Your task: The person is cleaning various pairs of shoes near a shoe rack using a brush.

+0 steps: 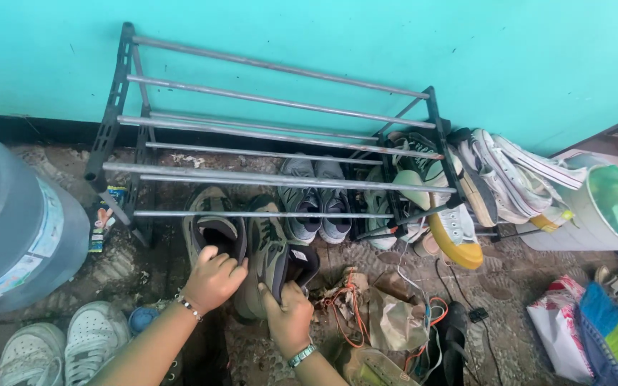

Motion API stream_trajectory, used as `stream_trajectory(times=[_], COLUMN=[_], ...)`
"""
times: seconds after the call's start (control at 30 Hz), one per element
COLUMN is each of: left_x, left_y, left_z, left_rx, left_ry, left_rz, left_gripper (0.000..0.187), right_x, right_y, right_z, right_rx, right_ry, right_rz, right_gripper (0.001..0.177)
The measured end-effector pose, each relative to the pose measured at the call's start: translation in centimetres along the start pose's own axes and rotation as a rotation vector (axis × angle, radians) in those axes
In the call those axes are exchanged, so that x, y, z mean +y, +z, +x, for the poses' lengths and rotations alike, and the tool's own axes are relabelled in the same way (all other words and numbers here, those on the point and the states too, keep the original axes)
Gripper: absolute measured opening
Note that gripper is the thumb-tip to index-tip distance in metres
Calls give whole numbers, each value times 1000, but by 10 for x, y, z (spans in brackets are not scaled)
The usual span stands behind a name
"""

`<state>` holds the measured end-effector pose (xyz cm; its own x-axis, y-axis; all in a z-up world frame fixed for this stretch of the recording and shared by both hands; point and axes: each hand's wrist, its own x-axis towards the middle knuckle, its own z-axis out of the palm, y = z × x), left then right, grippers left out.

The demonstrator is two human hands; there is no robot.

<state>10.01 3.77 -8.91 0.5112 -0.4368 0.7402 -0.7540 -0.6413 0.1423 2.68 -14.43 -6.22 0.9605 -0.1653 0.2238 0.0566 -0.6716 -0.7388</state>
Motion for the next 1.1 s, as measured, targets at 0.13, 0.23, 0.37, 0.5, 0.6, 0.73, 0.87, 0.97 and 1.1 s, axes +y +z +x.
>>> stream_trajectory(times=[0.13, 0.23, 0.37, 0.5, 0.6, 0.73, 0.87, 0.97, 1.1], left_x=[-11, -14, -15, -22, -35, -63, -74, -65, -45], left_y=[14, 21, 28, 42, 48, 65, 80, 80, 70], left_z=[-5, -9, -20, -35, -32, -37, -51, -51, -26], left_rx=[-21, -27, -25, -51, -46, -45, -47, -64, 259], left_ry=[46, 61, 43, -17, -15, -7, -136, -354, -604], left_rz=[20, 15, -7, -43, -13, -49, 8, 52, 332], left_gripper=[15, 13, 15, 29, 29, 19, 26, 43, 86], right_x=[13, 23, 26, 36, 44, 39, 64, 84, 83], right_y=[20, 30, 36, 47, 57, 62, 75, 81, 91], right_z=[15, 23, 32, 45, 57, 69, 70, 65, 77], right_rx=[74, 79, 57, 89, 108, 62, 66, 16, 2], right_ry=[-28, 15, 99, 104, 9, -55, -129, -239, -317], right_rz=[32, 43, 7, 11, -29, 9, -135, -237, -267], right_gripper=[32, 32, 34, 29, 32, 21, 27, 34, 34])
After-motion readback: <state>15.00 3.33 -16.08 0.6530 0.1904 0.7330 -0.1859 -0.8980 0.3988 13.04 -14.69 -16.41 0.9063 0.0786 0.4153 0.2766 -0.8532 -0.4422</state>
